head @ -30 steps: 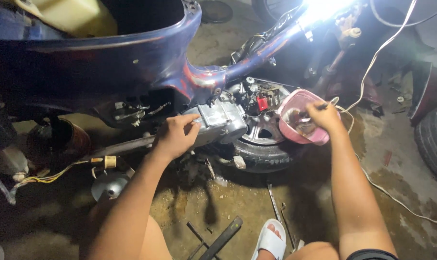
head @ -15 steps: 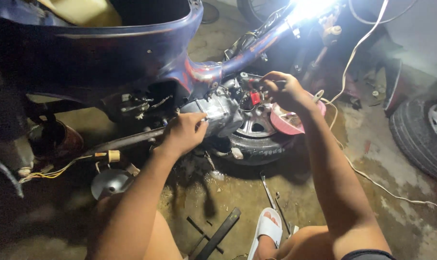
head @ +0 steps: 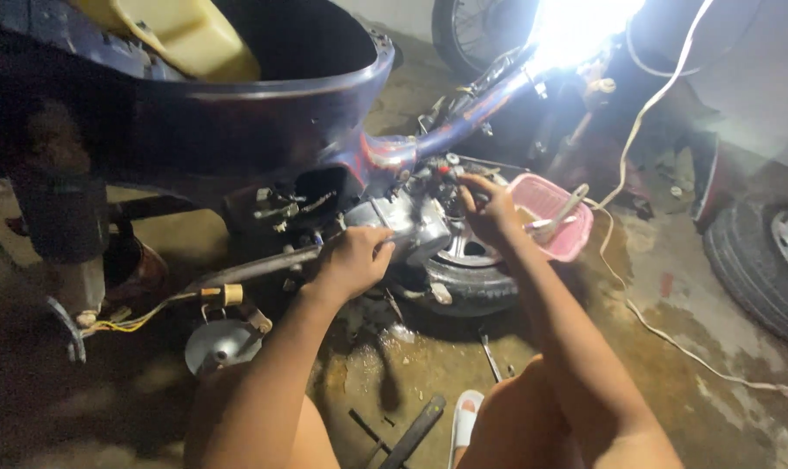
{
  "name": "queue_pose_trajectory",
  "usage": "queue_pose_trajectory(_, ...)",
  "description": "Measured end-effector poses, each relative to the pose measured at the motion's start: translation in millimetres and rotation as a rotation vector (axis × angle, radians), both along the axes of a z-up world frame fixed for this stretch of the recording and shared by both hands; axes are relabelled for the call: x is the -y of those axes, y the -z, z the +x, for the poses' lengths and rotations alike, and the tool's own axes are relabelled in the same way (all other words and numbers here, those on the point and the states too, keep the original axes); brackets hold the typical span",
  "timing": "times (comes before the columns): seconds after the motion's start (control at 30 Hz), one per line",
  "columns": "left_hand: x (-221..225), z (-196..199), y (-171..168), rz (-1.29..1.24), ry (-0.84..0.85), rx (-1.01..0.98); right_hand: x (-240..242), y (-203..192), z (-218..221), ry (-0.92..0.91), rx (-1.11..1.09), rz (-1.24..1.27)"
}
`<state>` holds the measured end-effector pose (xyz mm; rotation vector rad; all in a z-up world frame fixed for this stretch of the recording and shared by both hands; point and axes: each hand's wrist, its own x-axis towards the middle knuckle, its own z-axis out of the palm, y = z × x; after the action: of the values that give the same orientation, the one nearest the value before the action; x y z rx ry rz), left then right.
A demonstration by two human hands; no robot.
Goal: The person scrubs the motorcycle engine and exhaust pipe with a brush, dipping it into a pink bucket of liquid. They then use a red-handled tool to work on the engine components.
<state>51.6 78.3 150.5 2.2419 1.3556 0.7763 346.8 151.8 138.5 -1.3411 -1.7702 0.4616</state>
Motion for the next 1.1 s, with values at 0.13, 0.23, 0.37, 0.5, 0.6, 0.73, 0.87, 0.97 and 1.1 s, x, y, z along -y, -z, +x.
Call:
queue_pose_trajectory(0.13,4.3,-13.3,-2.8,-0.069,-0.027,-0.060,-12.0,25.7,-4.4,0.106,-0.083,-0.051)
queue_pose_trajectory(0.23,-2.5,-22.9,8.2,-0.107,-0.051,-0.092,-2.2,1.3,-27.0,0.206,-0.282,-0.101)
queue_pose_trajectory(0.37,-4.8,-30.3,17.1,-0.110,-0.116,-0.133,-33.0,29.5,-18.0,0.280,-0.783,-0.406)
queue_pose_trajectory(0.5,-5.3,-23.7,18.2,-0.074,-0.120,-0.141,-8.5,-36.0,-39.1,0.429,-0.318,-0.459)
queue_pose_trajectory(0.6,-3.8,-21.5,10.9,-0.103,-0.160,-0.172,-74.9,21.1,-2.3,0.368,-1.001,-0.424)
queue_pose_trajectory(0.73,0.8,-27.4,7.3,-0.077,-0.148,-0.119,-83.6,23.1,22.8,0.463,-0.951,-0.509)
queue_pose_trajectory(0.87,-2.5,-45.4,16.0,-0.051,-0.163,-0.105,-67.7,10.6,62.6,0.244,-1.008,-0.387)
queue_pose_trajectory(0.97,2.7,-52.4,12.5,-0.052,-0.173,-0.115,-47.3,-1.0,66.4,0.228,-0.887,-0.306)
queue_pose_trajectory(1.1,8.7,-53.6,4.5,-0.055,-0.165,-0.146,-48.7,3.9,57.4,0.192,-0.822,-0.187)
